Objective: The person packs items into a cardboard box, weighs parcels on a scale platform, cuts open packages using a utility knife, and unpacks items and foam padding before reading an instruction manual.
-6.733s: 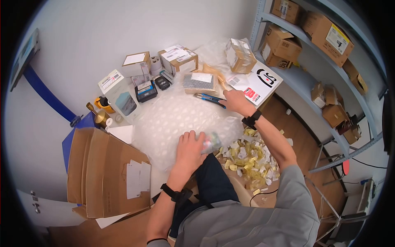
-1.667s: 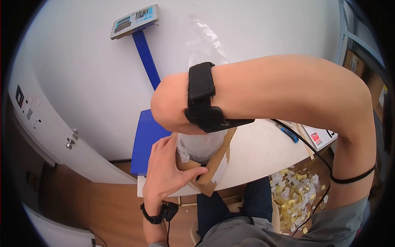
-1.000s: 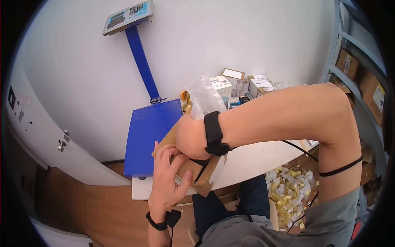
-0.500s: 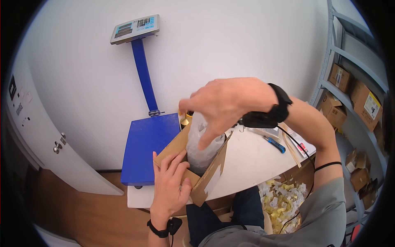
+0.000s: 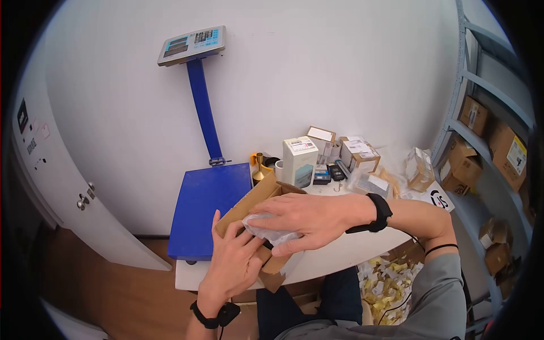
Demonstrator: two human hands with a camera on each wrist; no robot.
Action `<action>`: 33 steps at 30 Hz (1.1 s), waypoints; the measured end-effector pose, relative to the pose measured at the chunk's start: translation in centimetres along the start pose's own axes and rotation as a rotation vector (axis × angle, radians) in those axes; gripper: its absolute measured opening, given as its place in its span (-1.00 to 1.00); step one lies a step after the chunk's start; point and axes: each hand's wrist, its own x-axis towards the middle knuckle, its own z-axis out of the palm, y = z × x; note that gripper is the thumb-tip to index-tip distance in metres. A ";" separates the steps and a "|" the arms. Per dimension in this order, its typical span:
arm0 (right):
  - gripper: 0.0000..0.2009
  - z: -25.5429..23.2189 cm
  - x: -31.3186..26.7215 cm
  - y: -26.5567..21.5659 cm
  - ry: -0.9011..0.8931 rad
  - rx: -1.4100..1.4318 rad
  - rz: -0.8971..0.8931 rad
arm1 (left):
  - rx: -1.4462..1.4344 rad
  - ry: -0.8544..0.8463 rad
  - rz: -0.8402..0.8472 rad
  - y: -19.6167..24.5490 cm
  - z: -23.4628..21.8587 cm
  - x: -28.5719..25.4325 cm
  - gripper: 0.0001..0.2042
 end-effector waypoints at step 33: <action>-0.40 -2.0 2.3 1.3 -0.461 0.549 0.346 | -0.192 0.616 0.116 0.3 4.9 -1.3 -0.70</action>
